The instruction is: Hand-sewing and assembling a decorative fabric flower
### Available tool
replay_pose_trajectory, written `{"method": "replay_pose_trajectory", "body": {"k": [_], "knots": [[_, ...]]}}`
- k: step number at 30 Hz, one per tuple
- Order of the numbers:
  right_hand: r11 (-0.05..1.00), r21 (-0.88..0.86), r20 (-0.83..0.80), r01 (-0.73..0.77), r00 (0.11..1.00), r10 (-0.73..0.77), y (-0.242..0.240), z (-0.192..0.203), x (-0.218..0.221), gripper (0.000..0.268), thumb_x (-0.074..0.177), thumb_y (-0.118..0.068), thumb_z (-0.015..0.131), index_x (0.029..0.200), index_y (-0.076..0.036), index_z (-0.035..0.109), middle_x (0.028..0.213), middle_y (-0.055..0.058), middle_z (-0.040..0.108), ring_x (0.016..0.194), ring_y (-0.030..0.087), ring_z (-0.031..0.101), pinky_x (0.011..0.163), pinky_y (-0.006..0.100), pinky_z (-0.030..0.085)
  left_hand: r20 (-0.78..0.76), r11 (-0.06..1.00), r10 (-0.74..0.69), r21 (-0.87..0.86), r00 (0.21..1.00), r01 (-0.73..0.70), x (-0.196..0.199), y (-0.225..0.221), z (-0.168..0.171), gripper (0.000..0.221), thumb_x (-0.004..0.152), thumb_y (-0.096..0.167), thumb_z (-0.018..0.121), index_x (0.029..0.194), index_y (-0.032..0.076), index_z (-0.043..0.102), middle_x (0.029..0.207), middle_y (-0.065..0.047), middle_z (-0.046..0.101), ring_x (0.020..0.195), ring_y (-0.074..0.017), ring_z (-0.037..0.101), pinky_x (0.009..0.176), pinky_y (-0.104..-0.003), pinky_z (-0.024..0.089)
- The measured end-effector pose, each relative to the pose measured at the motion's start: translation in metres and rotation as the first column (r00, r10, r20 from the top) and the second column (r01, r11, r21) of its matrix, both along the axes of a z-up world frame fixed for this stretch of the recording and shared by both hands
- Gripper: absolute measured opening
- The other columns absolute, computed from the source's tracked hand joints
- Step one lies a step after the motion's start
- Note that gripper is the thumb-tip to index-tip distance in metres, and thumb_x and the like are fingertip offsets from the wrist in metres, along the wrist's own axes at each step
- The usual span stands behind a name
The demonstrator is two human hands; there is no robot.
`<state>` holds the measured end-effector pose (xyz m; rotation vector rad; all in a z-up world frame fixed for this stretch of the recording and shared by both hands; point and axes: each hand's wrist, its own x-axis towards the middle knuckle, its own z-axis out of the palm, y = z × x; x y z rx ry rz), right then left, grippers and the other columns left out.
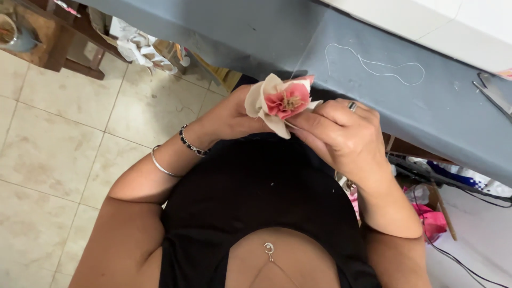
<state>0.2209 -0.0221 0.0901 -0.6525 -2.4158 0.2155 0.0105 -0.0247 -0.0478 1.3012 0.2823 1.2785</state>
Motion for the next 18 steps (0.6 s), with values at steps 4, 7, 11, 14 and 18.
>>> {"method": "replay_pose_trajectory", "body": {"k": [4, 7, 11, 14, 18], "knots": [[0.999, -0.031, 0.124, -0.027, 0.992, 0.031, 0.007, -0.006, 0.006, 0.012, 0.102, -0.018, 0.072, 0.093, -0.013, 0.078, 0.072, 0.004, 0.057, 0.059, 0.027, 0.060, 0.058, 0.037, 0.052, -0.014, 0.999, -0.022, 0.024, 1.000, 0.022, -0.004, 0.002, 0.050, 0.036, 0.101, 0.019, 0.074, 0.129, 0.000, 0.063, 0.126, -0.011, 0.066, 0.121, -0.0185, 0.058, 0.107, -0.048, 0.052], [0.998, -0.038, 0.161, -0.043, 0.986, 0.048, 0.010, -0.002, 0.006, 0.012, 0.103, -0.017, 0.071, 0.093, -0.013, 0.077, 0.071, 0.005, 0.057, 0.059, 0.028, 0.061, 0.059, 0.038, 0.052, -0.011, 0.999, -0.046, 0.010, 0.999, 0.046, -0.004, 0.002, 0.037, 0.034, 0.101, 0.014, 0.071, 0.132, 0.001, 0.063, 0.127, -0.013, 0.067, 0.122, -0.0206, 0.063, 0.104, -0.045, 0.054], [1.000, 0.013, 0.204, -0.001, 0.979, -0.002, 0.008, -0.006, 0.003, 0.047, 0.089, -0.048, 0.090, 0.109, -0.009, 0.074, 0.087, 0.003, 0.062, 0.069, 0.020, 0.058, 0.066, 0.036, 0.050, -0.247, 1.000, -0.011, 0.021, 0.969, 0.017, -0.006, -0.002, 0.026, 0.035, 0.105, 0.035, 0.062, 0.126, 0.007, 0.056, 0.122, 0.000, 0.057, 0.109, -0.0121, 0.055, 0.099, -0.031, 0.048], [0.993, 0.110, 0.139, 0.041, 0.989, -0.056, 0.005, -0.021, 0.002, 0.030, 0.091, -0.031, 0.085, 0.107, -0.007, 0.076, 0.081, 0.004, 0.058, 0.065, 0.020, 0.053, 0.064, 0.036, 0.048, -0.234, 0.997, -0.074, -0.048, 0.969, 0.065, -0.005, -0.003, 0.045, 0.063, 0.106, 0.038, 0.062, 0.153, 0.005, 0.035, 0.159, -0.009, 0.036, 0.145, -0.0206, 0.039, 0.126, -0.038, 0.035], [0.979, 0.202, 0.094, 0.022, 0.995, -0.042, 0.007, -0.028, 0.004, 0.005, 0.101, -0.006, 0.075, 0.104, -0.004, 0.078, 0.080, 0.006, 0.056, 0.060, 0.023, 0.047, 0.062, 0.036, 0.042, -0.325, 0.998, -0.018, 0.059, 0.946, 0.039, 0.001, -0.005, 0.029, 0.028, 0.106, 0.033, 0.057, 0.117, 0.007, 0.058, 0.116, -0.002, 0.058, 0.105, -0.0142, 0.054, 0.096, -0.033, 0.049]]}}
